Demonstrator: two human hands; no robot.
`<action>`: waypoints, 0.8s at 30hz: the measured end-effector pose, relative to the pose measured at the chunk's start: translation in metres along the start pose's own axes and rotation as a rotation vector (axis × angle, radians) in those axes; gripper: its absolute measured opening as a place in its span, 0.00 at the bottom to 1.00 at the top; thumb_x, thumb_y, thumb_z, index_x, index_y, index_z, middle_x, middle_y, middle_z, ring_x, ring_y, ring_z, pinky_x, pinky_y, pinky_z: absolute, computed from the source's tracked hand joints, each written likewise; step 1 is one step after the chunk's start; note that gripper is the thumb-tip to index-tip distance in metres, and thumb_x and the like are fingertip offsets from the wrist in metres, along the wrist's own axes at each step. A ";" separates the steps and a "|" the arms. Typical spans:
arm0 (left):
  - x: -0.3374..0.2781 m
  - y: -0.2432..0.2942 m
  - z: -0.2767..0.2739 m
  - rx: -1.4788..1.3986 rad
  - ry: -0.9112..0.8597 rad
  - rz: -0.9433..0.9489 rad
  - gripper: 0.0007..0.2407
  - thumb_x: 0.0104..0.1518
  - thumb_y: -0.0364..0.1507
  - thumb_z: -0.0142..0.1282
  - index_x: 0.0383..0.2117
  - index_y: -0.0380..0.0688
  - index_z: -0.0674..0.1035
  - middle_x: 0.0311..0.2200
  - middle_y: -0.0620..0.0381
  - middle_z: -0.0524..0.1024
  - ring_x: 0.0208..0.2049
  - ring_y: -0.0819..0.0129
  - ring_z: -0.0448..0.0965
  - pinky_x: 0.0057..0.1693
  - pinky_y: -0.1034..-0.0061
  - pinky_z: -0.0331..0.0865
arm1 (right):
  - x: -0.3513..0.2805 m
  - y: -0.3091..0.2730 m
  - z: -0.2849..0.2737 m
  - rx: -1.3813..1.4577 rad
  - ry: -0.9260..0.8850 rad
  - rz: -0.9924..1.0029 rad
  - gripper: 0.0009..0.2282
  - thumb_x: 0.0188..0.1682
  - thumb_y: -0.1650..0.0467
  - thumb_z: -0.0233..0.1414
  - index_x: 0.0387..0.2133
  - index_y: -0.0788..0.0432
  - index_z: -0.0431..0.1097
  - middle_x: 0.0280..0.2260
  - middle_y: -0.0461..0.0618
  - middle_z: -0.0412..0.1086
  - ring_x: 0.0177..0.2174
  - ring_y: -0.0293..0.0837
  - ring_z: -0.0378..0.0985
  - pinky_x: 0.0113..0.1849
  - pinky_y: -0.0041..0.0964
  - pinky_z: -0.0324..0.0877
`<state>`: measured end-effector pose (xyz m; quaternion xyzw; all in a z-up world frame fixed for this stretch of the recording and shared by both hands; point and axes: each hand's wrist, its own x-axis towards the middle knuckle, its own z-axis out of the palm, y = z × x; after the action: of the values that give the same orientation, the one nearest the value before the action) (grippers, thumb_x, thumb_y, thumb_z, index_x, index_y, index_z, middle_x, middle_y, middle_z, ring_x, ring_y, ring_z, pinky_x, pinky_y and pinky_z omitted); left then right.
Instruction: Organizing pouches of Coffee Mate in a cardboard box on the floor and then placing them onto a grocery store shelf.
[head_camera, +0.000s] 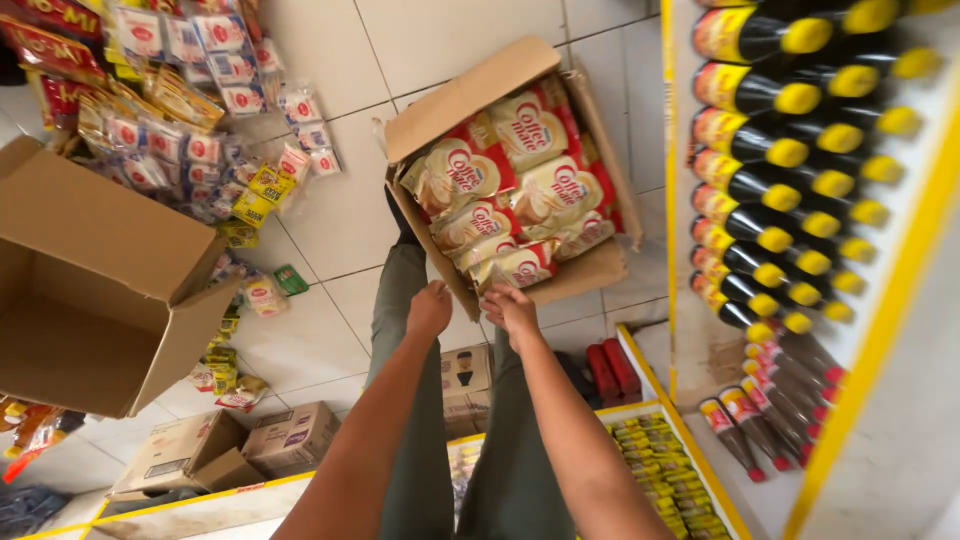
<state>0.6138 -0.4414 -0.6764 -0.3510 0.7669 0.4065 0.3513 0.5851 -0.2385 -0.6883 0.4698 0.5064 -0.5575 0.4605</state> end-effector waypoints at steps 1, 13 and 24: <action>0.017 0.017 -0.005 -0.003 -0.038 -0.028 0.12 0.61 0.34 0.49 0.45 0.45 0.80 0.47 0.41 0.78 0.48 0.39 0.76 0.53 0.53 0.71 | 0.030 0.003 0.008 0.030 0.016 0.008 0.14 0.54 0.70 0.50 0.53 0.58 0.67 0.46 0.51 0.77 0.42 0.45 0.83 0.41 0.39 0.76; 0.188 -0.047 0.106 0.326 -0.018 0.275 0.22 0.57 0.30 0.54 0.59 0.40 0.67 0.63 0.38 0.65 0.62 0.40 0.67 0.62 0.56 0.65 | 0.187 0.051 0.019 -0.368 0.356 -0.330 0.15 0.56 0.72 0.47 0.56 0.55 0.69 0.42 0.55 0.75 0.36 0.48 0.77 0.37 0.43 0.69; 0.216 -0.047 0.121 0.572 -0.122 0.159 0.33 0.56 0.32 0.55 0.67 0.36 0.54 0.68 0.41 0.56 0.69 0.44 0.53 0.69 0.50 0.49 | 0.248 0.045 0.039 0.440 -0.028 0.027 0.10 0.52 0.75 0.44 0.46 0.59 0.63 0.38 0.50 0.69 0.38 0.46 0.75 0.37 0.43 0.73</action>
<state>0.5739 -0.4101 -0.9231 -0.1515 0.8528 0.2207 0.4485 0.5937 -0.2893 -0.9385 0.5580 0.3598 -0.6547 0.3613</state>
